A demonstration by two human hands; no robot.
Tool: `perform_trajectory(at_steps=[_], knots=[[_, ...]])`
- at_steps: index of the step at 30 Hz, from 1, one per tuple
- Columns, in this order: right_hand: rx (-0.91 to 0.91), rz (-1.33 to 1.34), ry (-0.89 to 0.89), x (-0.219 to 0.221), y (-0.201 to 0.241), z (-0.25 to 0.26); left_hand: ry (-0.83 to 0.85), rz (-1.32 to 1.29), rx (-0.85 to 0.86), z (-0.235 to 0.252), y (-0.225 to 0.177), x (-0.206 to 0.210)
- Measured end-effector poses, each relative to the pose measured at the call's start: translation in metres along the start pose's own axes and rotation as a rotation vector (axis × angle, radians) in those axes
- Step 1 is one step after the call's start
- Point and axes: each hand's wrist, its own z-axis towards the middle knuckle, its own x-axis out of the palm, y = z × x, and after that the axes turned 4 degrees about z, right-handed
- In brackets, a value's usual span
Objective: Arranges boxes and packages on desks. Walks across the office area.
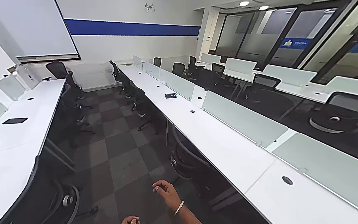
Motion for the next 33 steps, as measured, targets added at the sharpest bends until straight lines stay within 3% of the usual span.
perform_trajectory(at_steps=[4, 8, 14, 24, 30, 33], knots=[[0.019, 0.013, -0.089, -0.004, 0.015, 0.1, 0.104, -0.001, 0.004, 0.15, -0.007, -0.043], [0.021, 0.049, -0.212, -0.029, 0.006, 0.189, 0.191, 0.035, 0.082, 0.289, -0.016, -0.058], [0.115, 0.125, -0.38, -0.075, -0.035, 0.352, 0.233, 0.021, 0.111, 0.486, 0.028, -0.052], [0.212, 0.142, -0.468, -0.17, -0.014, 0.667, 0.193, -0.007, 0.044, 0.757, 0.048, -0.073], [0.275, 0.172, -0.716, -0.237, -0.05, 0.812, 0.252, -0.038, -0.014, 0.929, 0.101, -0.069], [0.386, 0.18, -0.874, -0.268, -0.062, 0.861, 0.353, -0.059, 0.006, 1.022, 0.101, -0.064]])
